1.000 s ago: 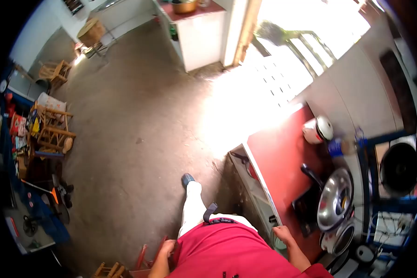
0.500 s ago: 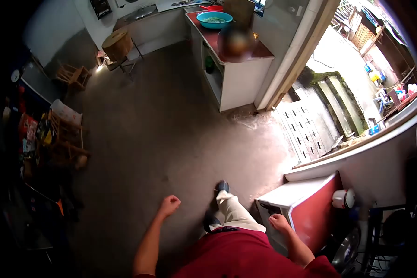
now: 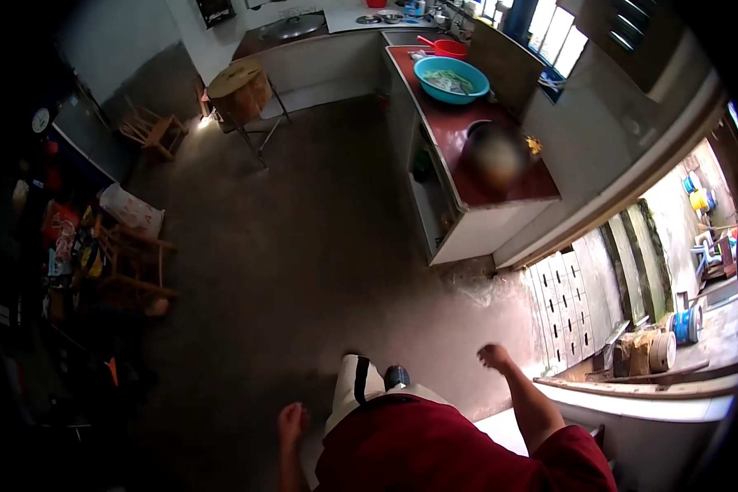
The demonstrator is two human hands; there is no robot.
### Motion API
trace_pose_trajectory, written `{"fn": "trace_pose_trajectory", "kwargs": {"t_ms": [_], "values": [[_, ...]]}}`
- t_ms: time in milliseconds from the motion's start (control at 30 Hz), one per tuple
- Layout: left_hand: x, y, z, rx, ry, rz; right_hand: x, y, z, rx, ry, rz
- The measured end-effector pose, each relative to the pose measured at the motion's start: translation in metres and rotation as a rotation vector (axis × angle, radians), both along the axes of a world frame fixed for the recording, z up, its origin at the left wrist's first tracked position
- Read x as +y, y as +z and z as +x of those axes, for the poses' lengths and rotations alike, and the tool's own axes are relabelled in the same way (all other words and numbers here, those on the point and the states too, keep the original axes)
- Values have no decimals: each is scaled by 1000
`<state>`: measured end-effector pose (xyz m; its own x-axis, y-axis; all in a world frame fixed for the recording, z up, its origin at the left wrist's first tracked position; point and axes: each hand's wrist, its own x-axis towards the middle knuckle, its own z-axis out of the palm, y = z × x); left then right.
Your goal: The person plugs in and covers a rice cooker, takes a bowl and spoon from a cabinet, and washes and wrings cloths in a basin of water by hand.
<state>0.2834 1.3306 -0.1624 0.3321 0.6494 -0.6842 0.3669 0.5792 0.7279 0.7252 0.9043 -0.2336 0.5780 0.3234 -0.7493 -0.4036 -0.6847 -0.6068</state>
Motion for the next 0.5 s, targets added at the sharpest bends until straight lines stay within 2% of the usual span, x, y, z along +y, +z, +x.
{"fn": "trace_pose_trajectory", "kwargs": {"t_ms": [67,133,233,333,400,433,500], "values": [[37,73,130,-146,35,159,91,24,85,-219,79,-38],[92,149,230,-282,-106,213,170,51,133,-309,74,-7],[156,243,350,-814,-402,263,223,73,161,-328,52,-9],[193,361,449,-1191,-739,250,259,75,167,-202,7,-43],[209,399,508,-1514,-938,146,258,61,158,20,-121,-56],[217,418,537,-1661,-1053,63,248,36,149,106,-220,-16],[212,440,581,-1880,-821,-77,239,0,131,222,-332,-23]]}}
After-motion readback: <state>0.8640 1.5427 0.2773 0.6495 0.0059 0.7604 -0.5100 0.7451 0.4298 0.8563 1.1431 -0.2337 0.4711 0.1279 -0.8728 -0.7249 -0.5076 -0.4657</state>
